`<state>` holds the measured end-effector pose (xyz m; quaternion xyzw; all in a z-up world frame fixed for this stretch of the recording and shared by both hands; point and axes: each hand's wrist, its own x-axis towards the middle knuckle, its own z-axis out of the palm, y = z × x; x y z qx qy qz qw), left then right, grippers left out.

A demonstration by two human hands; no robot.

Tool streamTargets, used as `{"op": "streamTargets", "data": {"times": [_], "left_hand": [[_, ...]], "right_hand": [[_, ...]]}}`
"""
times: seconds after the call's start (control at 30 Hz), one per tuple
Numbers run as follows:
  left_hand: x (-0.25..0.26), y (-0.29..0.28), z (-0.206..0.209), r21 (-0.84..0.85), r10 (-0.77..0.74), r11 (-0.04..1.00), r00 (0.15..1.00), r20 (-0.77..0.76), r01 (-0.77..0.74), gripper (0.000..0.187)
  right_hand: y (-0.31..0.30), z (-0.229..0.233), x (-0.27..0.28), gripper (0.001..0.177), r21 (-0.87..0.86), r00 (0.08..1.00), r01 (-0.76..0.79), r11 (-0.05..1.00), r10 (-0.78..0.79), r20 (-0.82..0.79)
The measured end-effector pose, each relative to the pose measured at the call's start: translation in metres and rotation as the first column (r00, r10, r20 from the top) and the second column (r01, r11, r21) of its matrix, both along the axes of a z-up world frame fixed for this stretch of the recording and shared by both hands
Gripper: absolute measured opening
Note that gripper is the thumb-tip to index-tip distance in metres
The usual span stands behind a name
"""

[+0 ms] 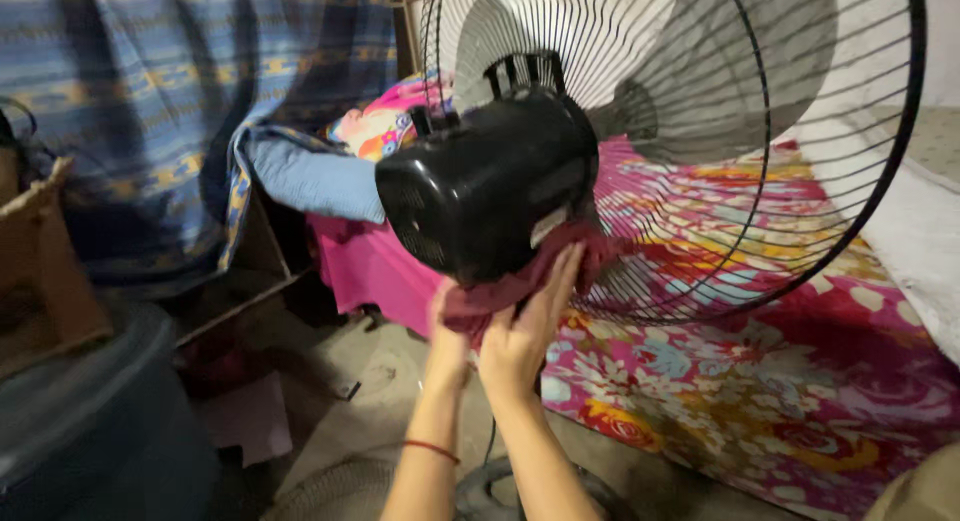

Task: The person wipes the front grill, motor housing, stand, and base of a standing electric fan using a damp red cloth. They periodically dip the cloth into a basin of water to re-wet it before continuing to wipe different parts of the fan.

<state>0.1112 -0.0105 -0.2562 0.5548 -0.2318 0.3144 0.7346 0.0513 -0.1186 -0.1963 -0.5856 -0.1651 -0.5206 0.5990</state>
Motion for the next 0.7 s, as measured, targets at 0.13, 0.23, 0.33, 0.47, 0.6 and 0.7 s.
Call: {"op": "streamTargets", "data": {"times": [0.13, 0.23, 0.33, 0.47, 0.6, 0.7], "left_hand": [[0.014, -0.017, 0.016, -0.252, -0.298, 0.94, 0.914, -0.275, 0.23, 0.05], [-0.001, -0.03, 0.028, -0.222, -0.212, 0.965, 0.916, -0.34, 0.141, 0.043], [-0.003, -0.024, 0.022, -0.054, -0.158, 0.987, 0.953, -0.257, 0.149, 0.043], [0.009, -0.022, 0.01, -0.037, -0.17, 0.986, 0.96, -0.222, 0.165, 0.052], [-0.009, -0.04, 0.015, -0.133, -0.169, 0.98, 0.975, -0.145, 0.151, 0.056], [-0.039, -0.06, 0.031, -0.138, -0.034, 0.99, 0.972, -0.231, 0.002, 0.065]], "right_hand": [[-0.008, 0.028, 0.007, 0.093, -0.048, 0.992, 0.081, 0.996, -0.086, -0.096], [-0.008, 0.042, 0.009, 0.093, 0.057, 0.993, 0.087, 0.995, -0.082, -0.085], [-0.013, 0.045, 0.016, 0.084, 0.051, 0.989, 0.128, 0.99, -0.124, -0.085], [-0.017, 0.037, 0.04, 0.073, 0.059, 0.989, 0.146, 0.987, -0.147, 0.006], [-0.031, 0.006, 0.069, 0.069, 0.165, 0.963, -0.268, 0.949, 0.269, 0.02], [-0.045, -0.022, 0.106, 0.063, 0.325, 0.795, -0.519, 0.79, 0.587, -0.157]]}}
